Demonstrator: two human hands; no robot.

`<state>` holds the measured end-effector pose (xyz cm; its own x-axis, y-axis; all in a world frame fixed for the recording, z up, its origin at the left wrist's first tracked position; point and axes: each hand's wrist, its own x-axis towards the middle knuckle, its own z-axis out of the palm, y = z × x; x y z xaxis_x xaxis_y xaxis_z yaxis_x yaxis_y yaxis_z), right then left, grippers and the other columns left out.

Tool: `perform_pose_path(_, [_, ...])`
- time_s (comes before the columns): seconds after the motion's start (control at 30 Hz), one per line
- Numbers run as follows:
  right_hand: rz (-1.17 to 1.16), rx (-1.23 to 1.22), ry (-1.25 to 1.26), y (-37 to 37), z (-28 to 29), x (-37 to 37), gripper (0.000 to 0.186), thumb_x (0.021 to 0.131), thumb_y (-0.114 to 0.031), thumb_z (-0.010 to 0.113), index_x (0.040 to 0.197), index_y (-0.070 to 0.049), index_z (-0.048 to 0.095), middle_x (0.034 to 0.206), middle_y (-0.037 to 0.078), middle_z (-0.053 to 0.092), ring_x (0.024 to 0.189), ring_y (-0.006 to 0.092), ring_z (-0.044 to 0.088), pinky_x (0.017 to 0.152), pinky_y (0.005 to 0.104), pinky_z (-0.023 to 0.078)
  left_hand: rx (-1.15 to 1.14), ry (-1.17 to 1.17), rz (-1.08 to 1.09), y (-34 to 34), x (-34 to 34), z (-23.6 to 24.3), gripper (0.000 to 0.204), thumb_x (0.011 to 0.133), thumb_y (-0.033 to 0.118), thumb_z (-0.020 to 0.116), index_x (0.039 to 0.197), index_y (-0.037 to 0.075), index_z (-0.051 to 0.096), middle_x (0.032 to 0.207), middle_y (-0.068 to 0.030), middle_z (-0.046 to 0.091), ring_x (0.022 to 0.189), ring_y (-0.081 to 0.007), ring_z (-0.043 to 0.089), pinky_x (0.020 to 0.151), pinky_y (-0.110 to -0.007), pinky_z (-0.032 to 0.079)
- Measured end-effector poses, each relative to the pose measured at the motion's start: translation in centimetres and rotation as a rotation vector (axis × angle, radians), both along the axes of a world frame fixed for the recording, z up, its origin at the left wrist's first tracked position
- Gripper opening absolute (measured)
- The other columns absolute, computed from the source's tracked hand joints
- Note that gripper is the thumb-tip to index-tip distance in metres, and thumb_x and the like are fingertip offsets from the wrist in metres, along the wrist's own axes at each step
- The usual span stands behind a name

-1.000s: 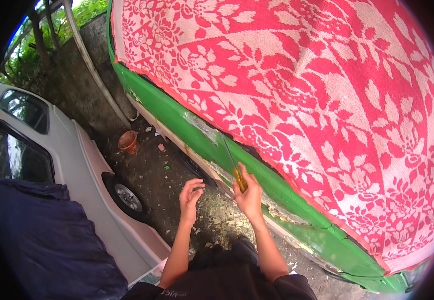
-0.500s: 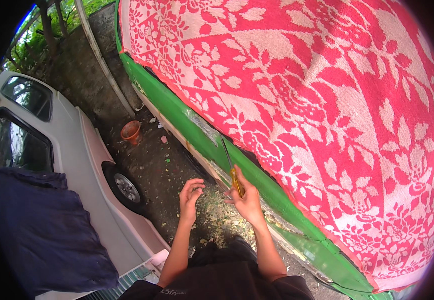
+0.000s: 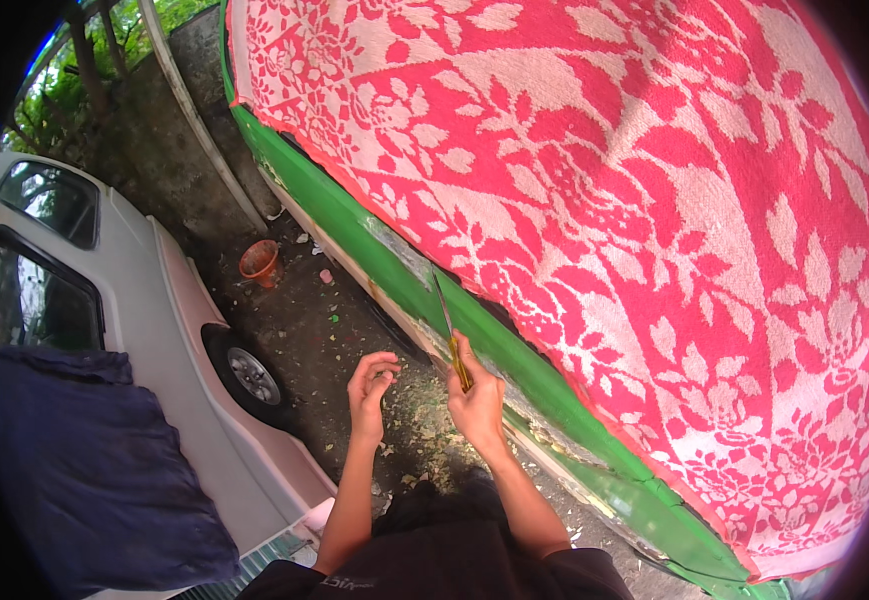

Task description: The person applies a substance from a spray can to a damaged area on the side of a green vehicle and then scrapes the surface with a screwdriver. The person repeats this process on the same section of the vehicle panel.

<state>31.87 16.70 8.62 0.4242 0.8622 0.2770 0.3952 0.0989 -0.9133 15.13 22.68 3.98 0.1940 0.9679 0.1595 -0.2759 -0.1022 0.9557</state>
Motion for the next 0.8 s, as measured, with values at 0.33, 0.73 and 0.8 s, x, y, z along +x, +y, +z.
perform_pose_path(0.33, [0.035,-0.015,0.128,1.0,0.8,0.9,0.054,0.090,0.003,0.062,0.142,-0.005,0.054,0.123,0.025,0.067,0.118,0.0287,0.066,0.097,0.0327,0.048,-0.027,0.001,0.025,0.3,-1.3,0.0,0.026,0.092,0.005,0.058,0.118,0.001,0.062,0.113,-0.0054,0.064,0.102,-0.0128,0.059,0.088,-0.027,0.046])
perform_pose_path(0.73, [0.002,-0.054,-0.082,4.3,0.9,-0.9,0.052,0.091,0.000,0.065,0.141,-0.008,0.056,0.110,0.025,0.071,0.096,0.0093,0.064,0.081,0.0279,0.050,-0.048,-0.021,0.058,-0.3,-2.2,1.1,0.028,0.089,0.005,0.059,0.116,0.000,0.061,0.112,-0.0070,0.063,0.103,-0.0160,0.059,0.092,-0.030,0.045])
perform_pose_path(0.8, [0.010,-0.031,-0.070,2.4,0.3,-0.5,0.052,0.091,0.003,0.064,0.141,-0.007,0.056,0.122,0.019,0.069,0.105,0.0119,0.063,0.087,0.0264,0.049,-0.036,-0.013,0.061,0.0,-3.3,0.6,0.028,0.089,0.005,0.059,0.116,0.001,0.061,0.113,-0.0069,0.063,0.103,-0.0160,0.059,0.092,-0.030,0.045])
